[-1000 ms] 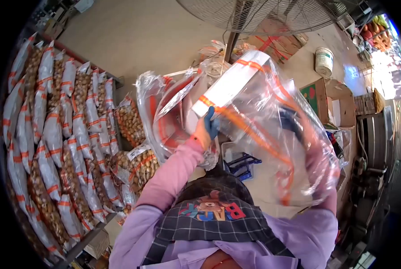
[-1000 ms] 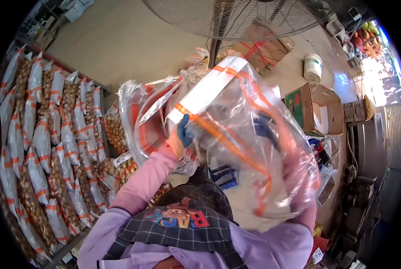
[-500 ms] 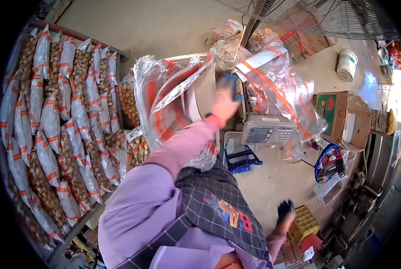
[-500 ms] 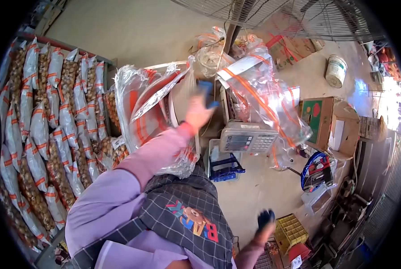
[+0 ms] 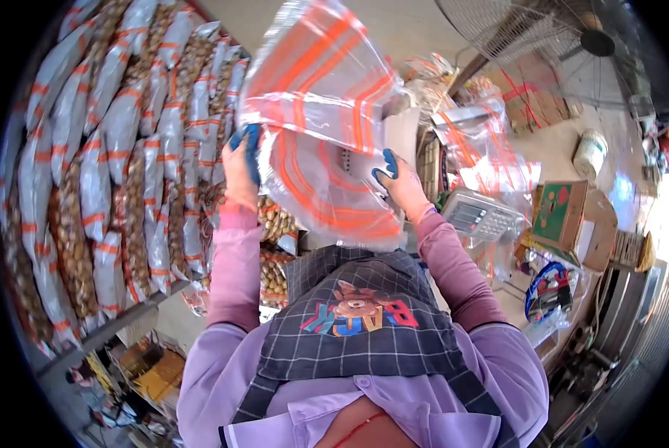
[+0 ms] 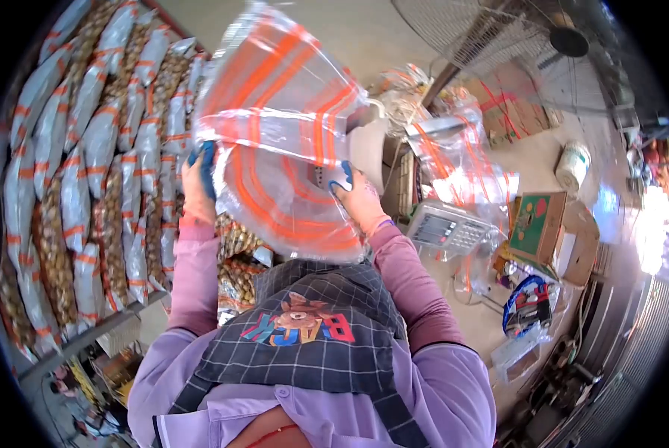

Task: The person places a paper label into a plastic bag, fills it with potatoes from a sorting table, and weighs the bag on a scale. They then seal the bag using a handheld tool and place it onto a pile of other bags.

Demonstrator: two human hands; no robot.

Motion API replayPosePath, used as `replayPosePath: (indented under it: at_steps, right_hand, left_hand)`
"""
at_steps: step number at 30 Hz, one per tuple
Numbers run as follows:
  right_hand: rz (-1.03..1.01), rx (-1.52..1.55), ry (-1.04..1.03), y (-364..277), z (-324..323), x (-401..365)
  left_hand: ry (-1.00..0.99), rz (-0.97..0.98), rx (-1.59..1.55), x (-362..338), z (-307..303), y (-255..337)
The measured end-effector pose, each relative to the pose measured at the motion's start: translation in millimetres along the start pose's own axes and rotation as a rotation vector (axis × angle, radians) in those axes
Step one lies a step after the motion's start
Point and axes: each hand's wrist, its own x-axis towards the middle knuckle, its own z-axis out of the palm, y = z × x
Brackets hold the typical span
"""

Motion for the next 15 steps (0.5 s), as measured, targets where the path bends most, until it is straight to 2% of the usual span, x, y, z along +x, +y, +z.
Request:
replayPosePath:
  at_steps: [1,2,4,5,6,8,10,12,14,15]
  right_hand:
    - [0.05,0.061,0.015,13.1,18.3,3.2]
    - [0.063,-0.039,0.082,10.6,29.0,-1.0]
    - [0.114,0.082,0.017,23.1,50.2,-8.7]
    - [0.299,0.444,-0.157,50.7,73.3,-7.6]
    - [0.281,0.43,-0.184,42.3,87.2,-20.0]
    - [0.861,1.221,-0.972,18.1,117.3,-62.2]
    - [0.945,0.821,-0.933,-47.0,148.3,-117.1]
    - [0.87,0.895,-1.082,-21.4,228.5,-160.0]
    - [1.06,0.555,-1.19,-11.2,285.1,-199.8]
    - [1.124,0.765,-1.266,53.4,341.6,-208.4]
  left_hand:
    - [0.072,0.019,-0.108,-5.1,-40.1,-0.9]
    - [0.142,0.035,-0.213,-15.3,-82.3,-3.2]
    - [-0.068,-0.254,-0.721,-102.2,-78.1,99.3]
    - [0.005,0.128,-0.083,-123.3,-126.6,79.2]
    - [0.095,0.314,0.086,-146.1,-154.7,60.7]
    - [0.21,0.303,0.026,-192.8,-206.5,39.2]
    - [0.322,0.222,-0.171,-240.2,-254.3,8.8]
    - [0.427,0.176,-0.295,-289.5,-295.5,-17.8]
    - [0.531,0.165,-0.367,-339.6,-333.7,-39.7]
    - [0.584,0.166,-0.395,-363.8,-352.7,-49.5]
